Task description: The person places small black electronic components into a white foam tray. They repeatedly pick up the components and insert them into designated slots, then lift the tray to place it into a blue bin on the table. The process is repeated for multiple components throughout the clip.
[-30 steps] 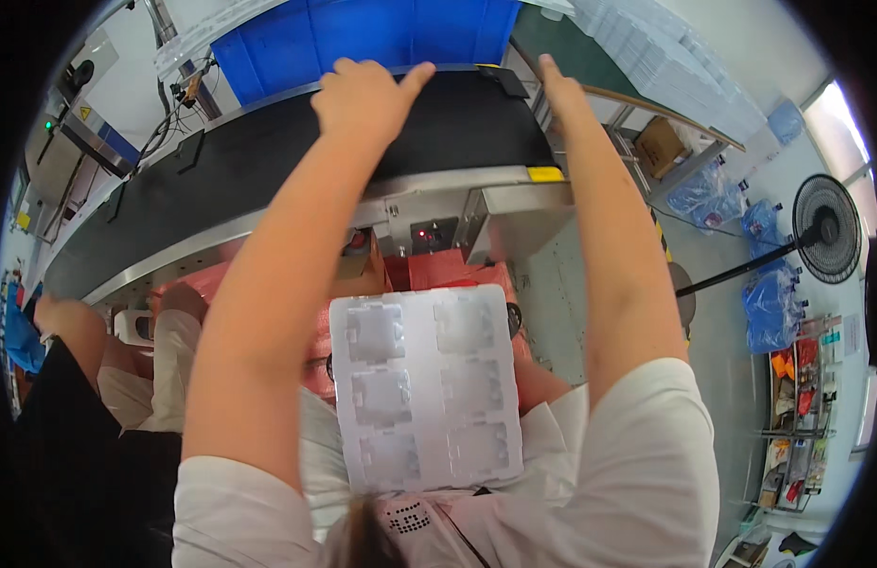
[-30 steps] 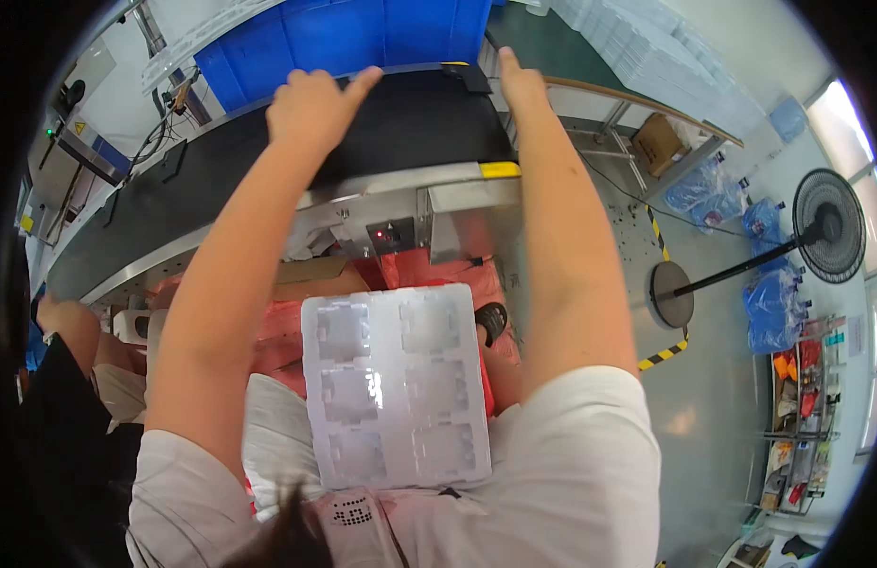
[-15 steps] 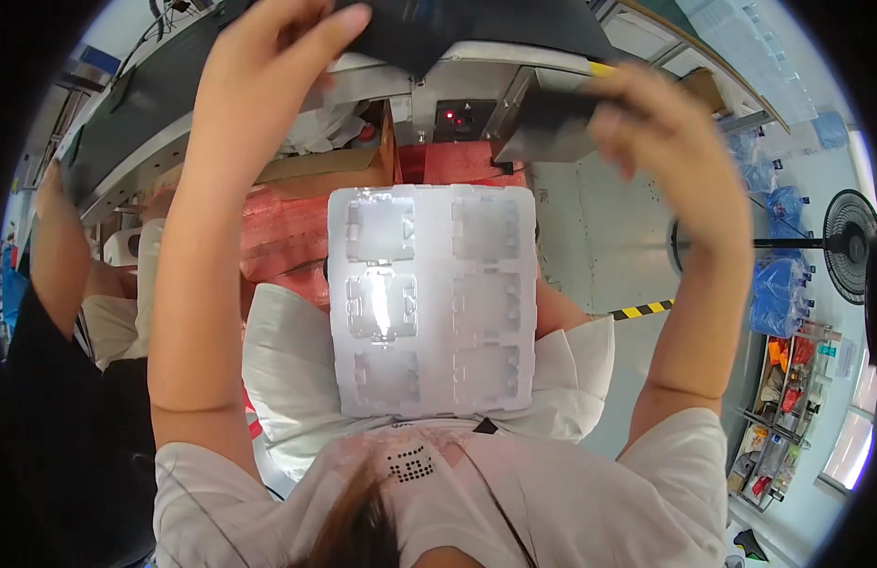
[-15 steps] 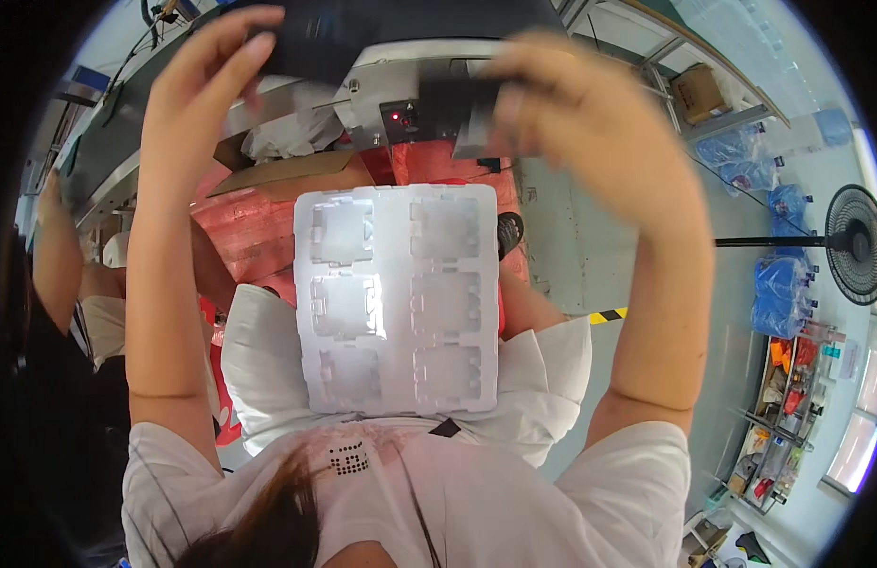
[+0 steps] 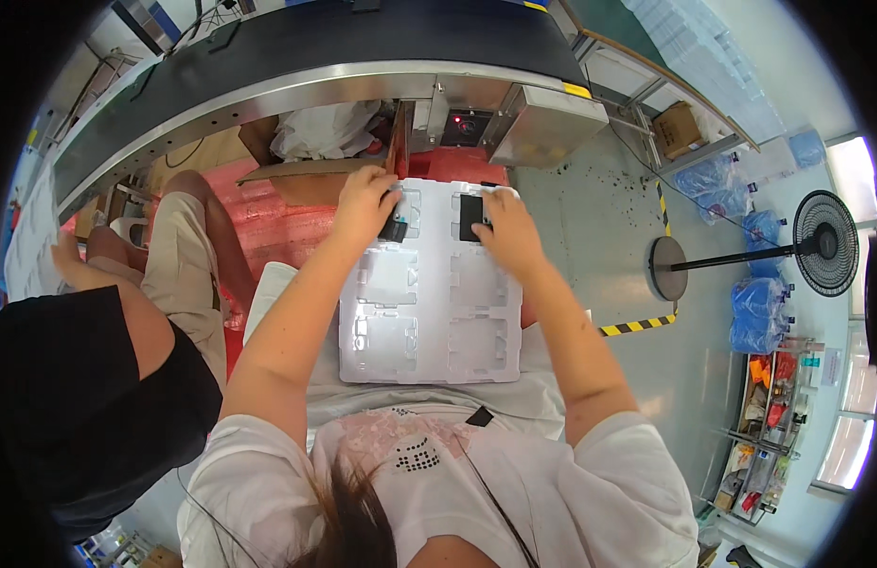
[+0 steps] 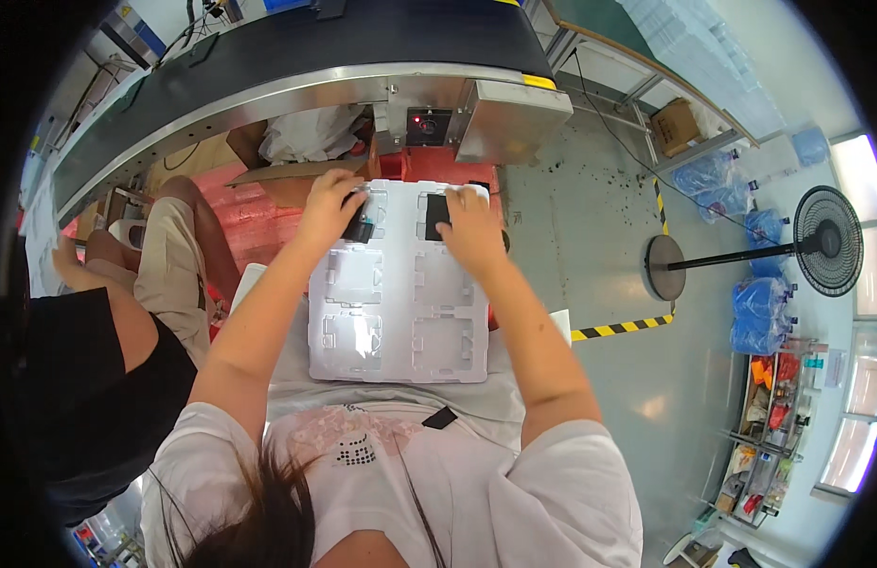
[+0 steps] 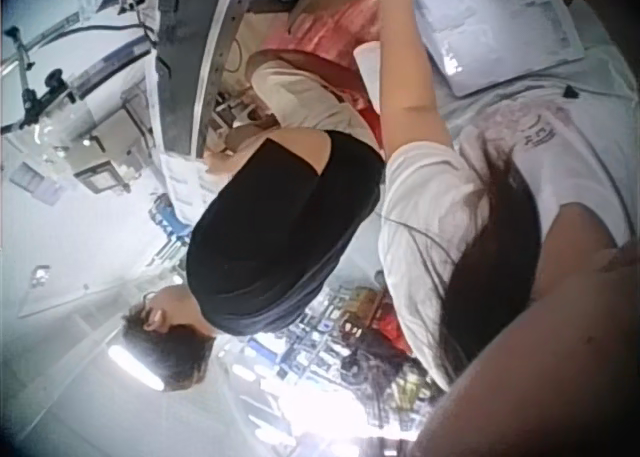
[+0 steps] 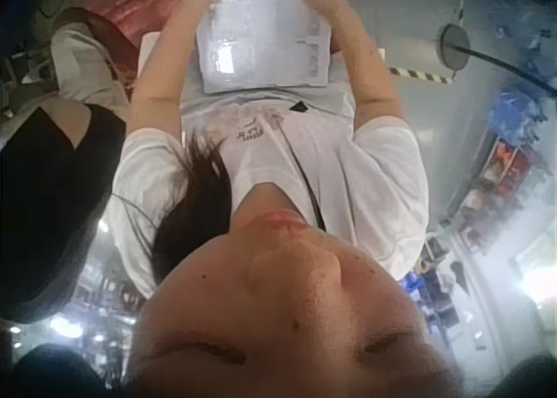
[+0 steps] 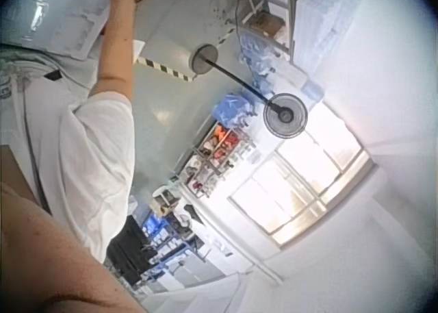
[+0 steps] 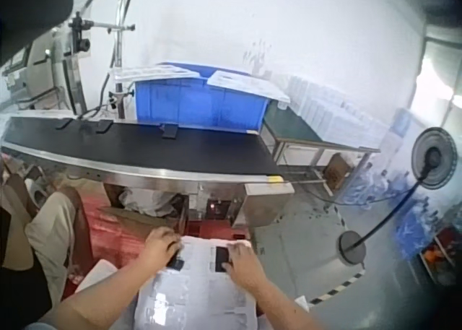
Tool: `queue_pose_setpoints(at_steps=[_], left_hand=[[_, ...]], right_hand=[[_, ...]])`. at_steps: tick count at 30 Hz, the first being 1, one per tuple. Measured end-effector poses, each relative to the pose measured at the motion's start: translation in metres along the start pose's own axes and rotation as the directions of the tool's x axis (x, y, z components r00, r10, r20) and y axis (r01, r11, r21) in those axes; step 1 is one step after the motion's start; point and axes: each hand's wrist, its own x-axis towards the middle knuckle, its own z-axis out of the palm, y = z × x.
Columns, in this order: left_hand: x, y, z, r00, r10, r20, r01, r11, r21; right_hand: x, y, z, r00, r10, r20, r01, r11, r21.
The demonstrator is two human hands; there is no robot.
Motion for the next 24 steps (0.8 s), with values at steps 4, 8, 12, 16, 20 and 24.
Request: queue_pose_setpoints(at_steps=[4,8,12,16,20,24], left_hand=[[-0.034,0.002,-0.002,0.984,0.174,0.030,-0.175,0.983,0.046],[-0.038,0.008,-0.006,0.986,0.156,0.053,-0.165,0.954,0.251],[-0.033,0.011,0.004,0.998,0.021,-0.063,0.010,0.891,0.455],[-0.037,0.020,0.003,0.994,-0.017,-0.107,0.058,0.916,0.398],[0.006,0.041,-0.056,0.932,0.110,-0.345,-0.122,0.992,-0.013],[0.110,0.059,-0.127,0.779,0.172,-0.603,-0.226,0.974,-0.014]], right_hand=[[-0.056,-0.018,0.022,0.984,-0.173,-0.052,0.158,0.964,-0.215],[-0.056,-0.029,0.020,0.987,-0.104,-0.123,0.084,0.984,-0.158],[-0.010,-0.053,-0.014,0.966,-0.105,-0.235,0.123,0.991,0.062],[0.052,-0.073,-0.069,0.856,-0.197,-0.477,0.301,0.942,0.150],[0.147,-0.063,-0.111,0.734,-0.215,-0.644,0.341,0.937,0.076],[0.274,0.007,-0.114,0.771,-0.006,-0.637,-0.122,0.980,-0.157]])
